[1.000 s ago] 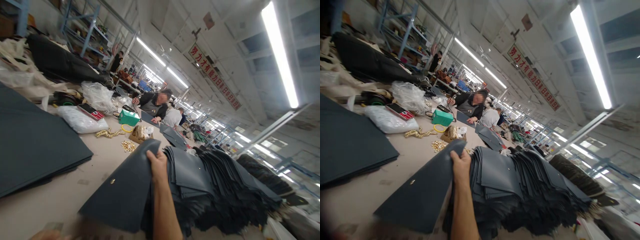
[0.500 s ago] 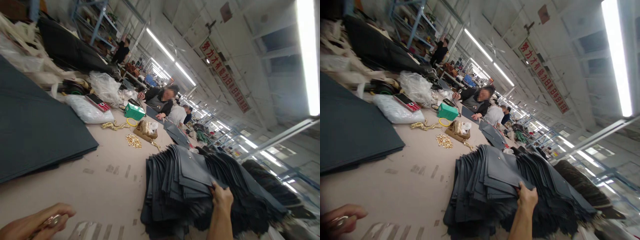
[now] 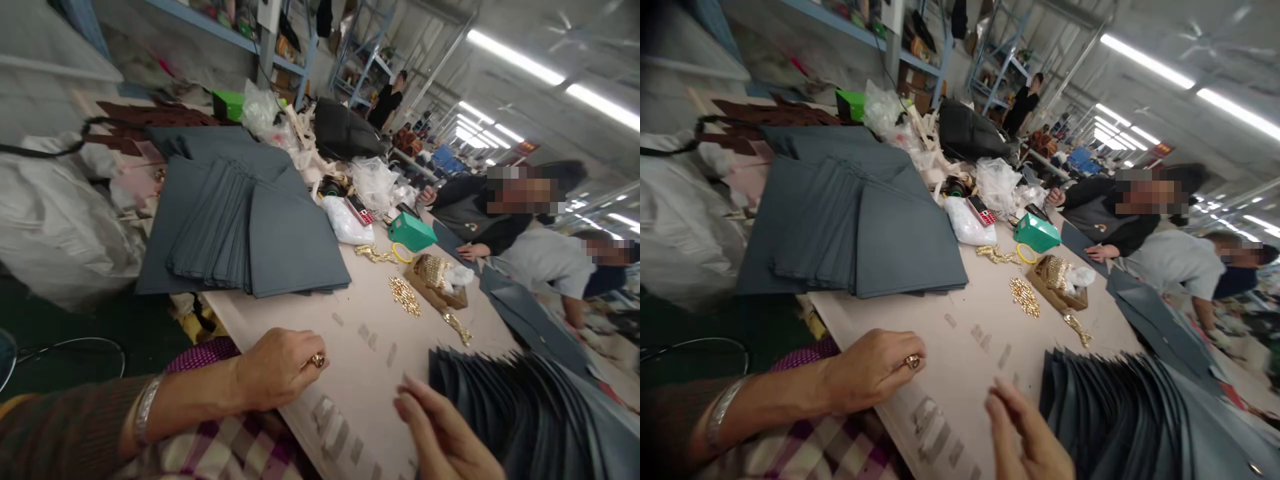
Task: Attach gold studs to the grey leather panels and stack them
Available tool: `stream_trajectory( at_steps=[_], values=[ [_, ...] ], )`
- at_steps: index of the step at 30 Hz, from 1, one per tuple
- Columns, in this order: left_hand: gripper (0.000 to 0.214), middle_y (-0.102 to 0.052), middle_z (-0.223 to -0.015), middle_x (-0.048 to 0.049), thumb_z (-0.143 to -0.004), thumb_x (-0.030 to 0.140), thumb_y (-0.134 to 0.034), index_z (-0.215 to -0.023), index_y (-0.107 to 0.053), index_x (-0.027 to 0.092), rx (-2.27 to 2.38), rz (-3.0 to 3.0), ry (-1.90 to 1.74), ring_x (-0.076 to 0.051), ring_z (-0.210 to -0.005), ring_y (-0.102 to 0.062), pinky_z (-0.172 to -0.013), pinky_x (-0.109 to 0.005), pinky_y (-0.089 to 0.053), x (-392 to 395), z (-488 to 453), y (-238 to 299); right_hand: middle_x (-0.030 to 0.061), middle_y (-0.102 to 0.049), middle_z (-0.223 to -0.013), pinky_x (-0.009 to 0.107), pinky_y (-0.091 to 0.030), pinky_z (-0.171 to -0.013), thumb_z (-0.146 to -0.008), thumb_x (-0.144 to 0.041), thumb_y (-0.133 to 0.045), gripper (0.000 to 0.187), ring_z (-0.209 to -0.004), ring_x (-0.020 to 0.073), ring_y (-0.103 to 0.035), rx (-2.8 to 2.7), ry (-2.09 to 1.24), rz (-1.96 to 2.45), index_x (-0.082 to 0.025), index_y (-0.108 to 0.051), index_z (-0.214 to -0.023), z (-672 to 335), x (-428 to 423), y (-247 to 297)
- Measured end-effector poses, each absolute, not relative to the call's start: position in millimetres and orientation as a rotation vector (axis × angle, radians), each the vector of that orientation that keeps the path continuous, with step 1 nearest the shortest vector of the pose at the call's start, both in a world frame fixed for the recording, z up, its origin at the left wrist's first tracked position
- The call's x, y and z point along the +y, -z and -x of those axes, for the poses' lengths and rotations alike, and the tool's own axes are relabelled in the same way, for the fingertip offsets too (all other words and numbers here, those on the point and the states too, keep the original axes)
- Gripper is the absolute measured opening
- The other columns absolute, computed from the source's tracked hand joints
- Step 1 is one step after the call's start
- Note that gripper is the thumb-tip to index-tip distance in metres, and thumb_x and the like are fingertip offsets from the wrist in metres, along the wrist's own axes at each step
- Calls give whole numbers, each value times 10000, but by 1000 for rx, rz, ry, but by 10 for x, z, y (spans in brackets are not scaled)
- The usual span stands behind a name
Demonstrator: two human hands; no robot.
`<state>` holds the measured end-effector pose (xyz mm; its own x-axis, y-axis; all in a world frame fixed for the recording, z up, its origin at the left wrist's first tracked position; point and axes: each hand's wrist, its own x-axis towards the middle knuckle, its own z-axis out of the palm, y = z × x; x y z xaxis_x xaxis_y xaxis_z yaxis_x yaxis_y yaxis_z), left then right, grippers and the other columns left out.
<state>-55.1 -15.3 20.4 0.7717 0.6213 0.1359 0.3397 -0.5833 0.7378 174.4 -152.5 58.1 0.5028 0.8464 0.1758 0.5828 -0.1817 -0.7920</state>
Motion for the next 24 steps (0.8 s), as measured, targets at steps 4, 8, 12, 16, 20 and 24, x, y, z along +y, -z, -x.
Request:
stream_trajectory(
  at_steps=[4,8,12,16,20,24],
  values=[
    [216,-637,-839,-39,-958,271,-394,-883,-579,189,798,-2287,-466,-217,-761,-601,-704,-316,-437,-117,600,-201,53,-754,-917,231,-588,-668,-891,-299,-639,225,-773,173,-715,-1596,-565,1624,-214,-730,-1079,-1141,-1024,-382],
    [169,-654,-870,-56,-921,229,-427,-902,-588,182,880,-2280,-453,-251,-794,-627,-722,-350,-467,-79,694,-193,17,-715,-849,199,-542,-642,-917,-189,-600,174,-740,130,-672,-1735,-506,1462,-236,-713,-1041,-898,-738,-296],
    [142,-664,-838,-48,-889,210,-466,-872,-604,183,950,-2239,-455,-258,-757,-642,-671,-345,-463,-63,813,-107,2,-693,-792,179,-530,-618,-884,-113,-610,146,-681,111,-654,-1860,-439,1289,-214,-685,-958,-796,-602,-168],
    [113,-681,-800,-24,-866,206,-513,-839,-621,188,1026,-2127,-495,-228,-725,-652,-624,-302,-432,-21,938,-47,-23,-692,-727,163,-513,-593,-875,-109,-597,134,-587,91,-630,-1849,-282,1285,-221,-670,-878,-615,-503,-99],
    [201,-660,-737,15,-917,228,-456,-880,-652,208,1113,-1902,-553,-163,-695,-623,-606,-252,-394,25,1071,-71,-37,-700,-723,168,-509,-594,-877,-174,-613,86,-568,94,-636,-1935,-192,1284,-225,-675,-909,-602,-177,-228],
    [239,-494,-585,75,-843,292,-541,-1032,-630,176,1113,-1355,-545,-118,-540,-449,-506,-234,-293,-9,1180,-17,25,-725,-860,230,-512,-673,-937,-236,-549,151,-713,143,-673,-1978,-152,1326,-198,-677,-1007,-657,510,-308]
  ],
)
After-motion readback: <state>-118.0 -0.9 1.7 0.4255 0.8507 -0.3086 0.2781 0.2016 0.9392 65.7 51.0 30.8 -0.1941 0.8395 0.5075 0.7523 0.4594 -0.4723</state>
